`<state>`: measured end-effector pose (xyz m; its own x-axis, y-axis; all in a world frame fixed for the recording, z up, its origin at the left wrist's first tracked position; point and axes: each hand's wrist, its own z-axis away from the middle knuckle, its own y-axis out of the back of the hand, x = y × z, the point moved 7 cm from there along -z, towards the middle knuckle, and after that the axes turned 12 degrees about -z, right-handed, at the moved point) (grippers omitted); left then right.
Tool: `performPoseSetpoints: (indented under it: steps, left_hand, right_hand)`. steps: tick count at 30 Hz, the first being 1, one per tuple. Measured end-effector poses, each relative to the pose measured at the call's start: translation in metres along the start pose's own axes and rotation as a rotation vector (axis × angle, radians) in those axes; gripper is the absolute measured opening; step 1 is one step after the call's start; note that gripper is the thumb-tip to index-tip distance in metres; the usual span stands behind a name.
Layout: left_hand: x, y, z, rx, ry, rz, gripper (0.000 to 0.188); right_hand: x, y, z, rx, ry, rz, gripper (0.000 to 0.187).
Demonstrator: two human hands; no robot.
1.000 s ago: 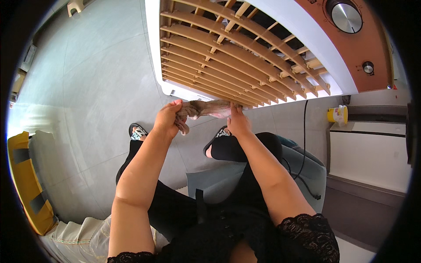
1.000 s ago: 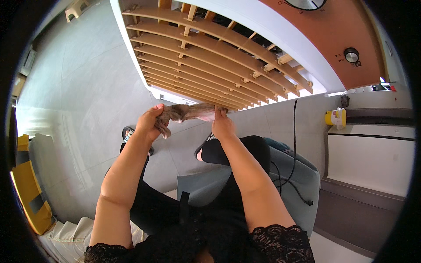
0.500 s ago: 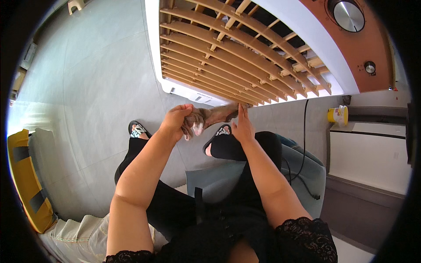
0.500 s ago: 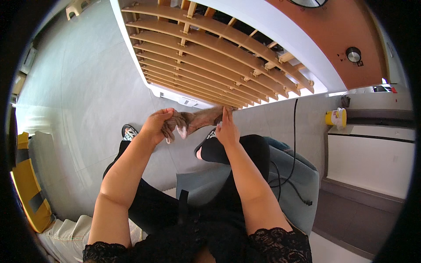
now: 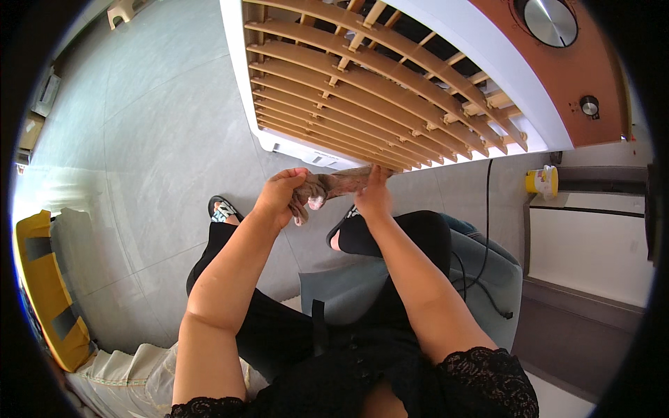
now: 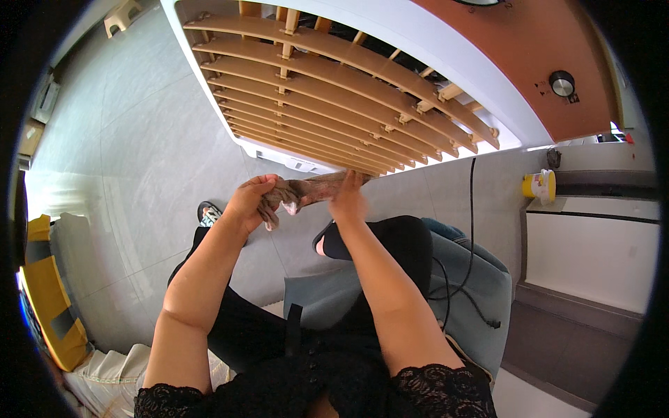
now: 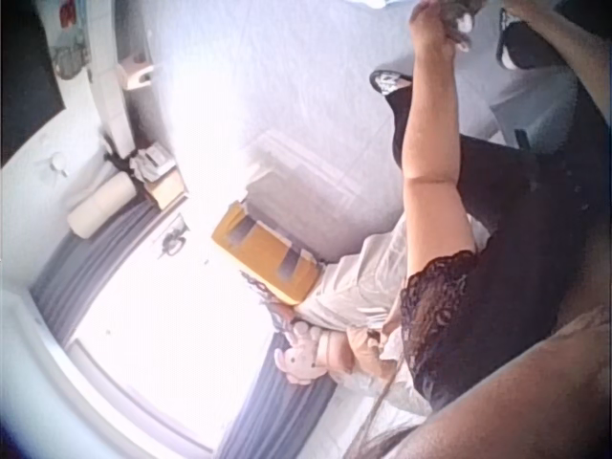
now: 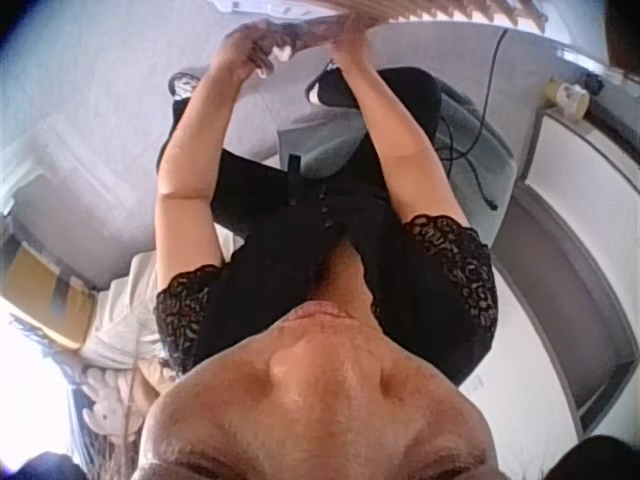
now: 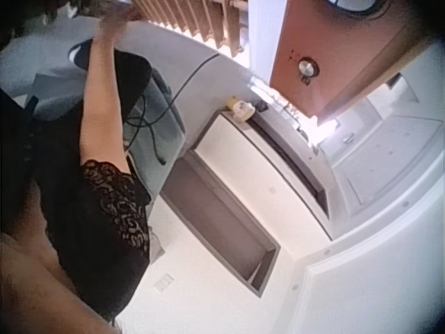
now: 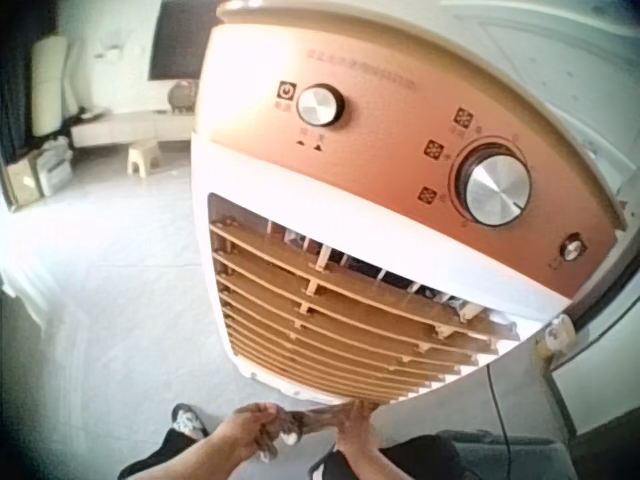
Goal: The person wipes the front grill and top surface of a portable air cooler using a cloth. They systematically clean the slats and the control panel area while seated on a low stool.
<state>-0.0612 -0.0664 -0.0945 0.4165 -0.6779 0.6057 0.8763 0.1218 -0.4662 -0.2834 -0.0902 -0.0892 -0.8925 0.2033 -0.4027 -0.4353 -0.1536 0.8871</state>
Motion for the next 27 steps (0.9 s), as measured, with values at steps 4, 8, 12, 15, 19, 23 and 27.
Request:
performPoseSetpoints:
  steps: [4, 8, 12, 15, 19, 23, 27]
  left_hand:
    - [0.002, -0.002, 0.003, 0.048, 0.044, -0.005, 0.012]
    - [0.013, -0.003, 0.008, 0.03, 0.027, 0.019, 0.012]
    - [0.012, 0.003, 0.006, -0.007, -0.022, 0.053, 0.008]
    - [0.013, 0.004, 0.007, 0.031, -0.006, 0.044, 0.008]
    - [0.012, 0.001, 0.003, 0.032, 0.019, 0.076, 0.011]
    - [0.01, 0.002, 0.001, 0.03, 0.006, 0.11, 0.013]
    - [0.006, 0.011, -0.002, 0.004, -0.001, 0.079, 0.013]
  right_hand:
    - [-0.018, -0.02, 0.001, -0.003, 0.088, 0.016, 0.083]
    - [0.0, -0.008, -0.014, -0.017, 0.099, -0.033, 0.077]
    - [-0.009, -0.007, -0.012, 0.006, 0.008, -0.066, 0.077]
    - [-0.016, -0.014, -0.003, 0.118, 0.06, -0.064, 0.077]
    - [0.013, -0.029, 0.008, 0.107, 0.331, 0.131, 0.072]
    - [-0.016, -0.021, 0.017, 0.044, 0.463, 0.182, 0.075]
    - [-0.035, -0.022, -0.006, -0.169, 0.194, 0.119, 0.08]
